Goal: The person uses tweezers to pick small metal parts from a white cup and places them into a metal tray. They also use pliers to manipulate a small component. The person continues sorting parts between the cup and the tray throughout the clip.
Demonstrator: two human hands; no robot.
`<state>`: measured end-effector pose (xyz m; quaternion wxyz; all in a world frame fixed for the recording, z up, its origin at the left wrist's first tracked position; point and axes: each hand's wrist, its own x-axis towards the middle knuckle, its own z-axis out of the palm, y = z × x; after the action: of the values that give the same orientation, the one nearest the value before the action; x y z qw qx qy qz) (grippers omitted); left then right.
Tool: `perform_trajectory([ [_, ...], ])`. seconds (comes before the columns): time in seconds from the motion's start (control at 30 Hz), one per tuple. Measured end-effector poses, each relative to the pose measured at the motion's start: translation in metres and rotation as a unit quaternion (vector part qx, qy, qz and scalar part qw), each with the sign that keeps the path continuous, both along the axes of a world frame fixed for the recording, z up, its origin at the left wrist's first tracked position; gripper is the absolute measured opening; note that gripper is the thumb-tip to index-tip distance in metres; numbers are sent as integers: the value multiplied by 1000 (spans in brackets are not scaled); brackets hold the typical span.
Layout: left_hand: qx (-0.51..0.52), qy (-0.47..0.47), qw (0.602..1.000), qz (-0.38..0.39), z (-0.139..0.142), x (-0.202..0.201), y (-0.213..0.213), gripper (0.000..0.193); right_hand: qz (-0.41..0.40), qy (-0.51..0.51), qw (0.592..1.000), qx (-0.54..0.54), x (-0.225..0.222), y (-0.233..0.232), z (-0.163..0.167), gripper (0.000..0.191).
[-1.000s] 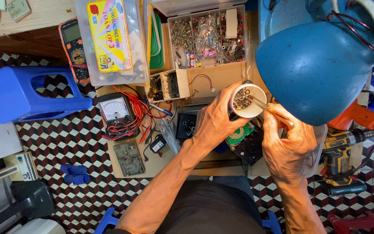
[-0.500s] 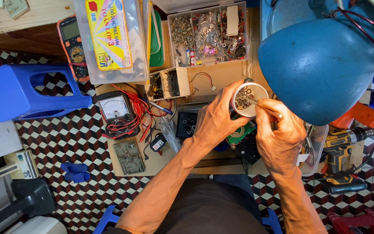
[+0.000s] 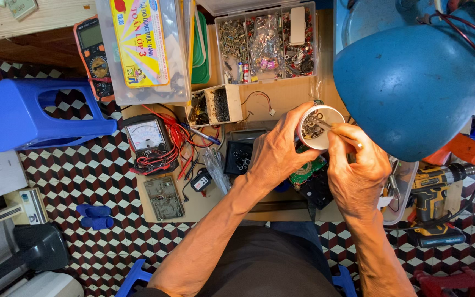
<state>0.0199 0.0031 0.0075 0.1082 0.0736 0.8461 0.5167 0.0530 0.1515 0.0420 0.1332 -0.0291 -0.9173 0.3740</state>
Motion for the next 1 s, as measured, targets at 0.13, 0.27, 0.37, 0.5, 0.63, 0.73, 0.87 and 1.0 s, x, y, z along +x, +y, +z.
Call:
perform_trajectory([
  [0.13, -2, 14, 1000, -4, -1, 0, 1, 82, -35, -27, 999, -32, 5, 4, 9, 10],
  [0.27, -8, 6, 1000, -7, -1, 1, 2, 82, -43, -33, 998, -31, 10, 10, 17, 11],
  [0.37, -9, 4, 1000, -8, -1, 1, 1, 82, -36, -33, 998, -44, 12, 12, 18, 9],
  [0.5, -9, 9, 1000, -11, 0, 0, 1, 83, -22, -11, 1000, 1, 12, 13, 16, 8],
  [0.63, -12, 13, 1000, -15, 0, 1, 0, 83, 9, -14, 999, 43, 10, 14, 19, 7],
  [0.73, -13, 8, 1000, -19, 0, 1, 0, 83, 28, -49, 997, 49, 5, 13, 20, 5],
  [0.87, -4, 13, 1000, -17, 1, 2, 2, 83, 28, -55, 998, 12, -3, 7, 19, 6],
  [1.0, -2, 6, 1000, -21, 1, 3, 1, 83, 27, 12, 999, 13, -5, 6, 24, 7],
])
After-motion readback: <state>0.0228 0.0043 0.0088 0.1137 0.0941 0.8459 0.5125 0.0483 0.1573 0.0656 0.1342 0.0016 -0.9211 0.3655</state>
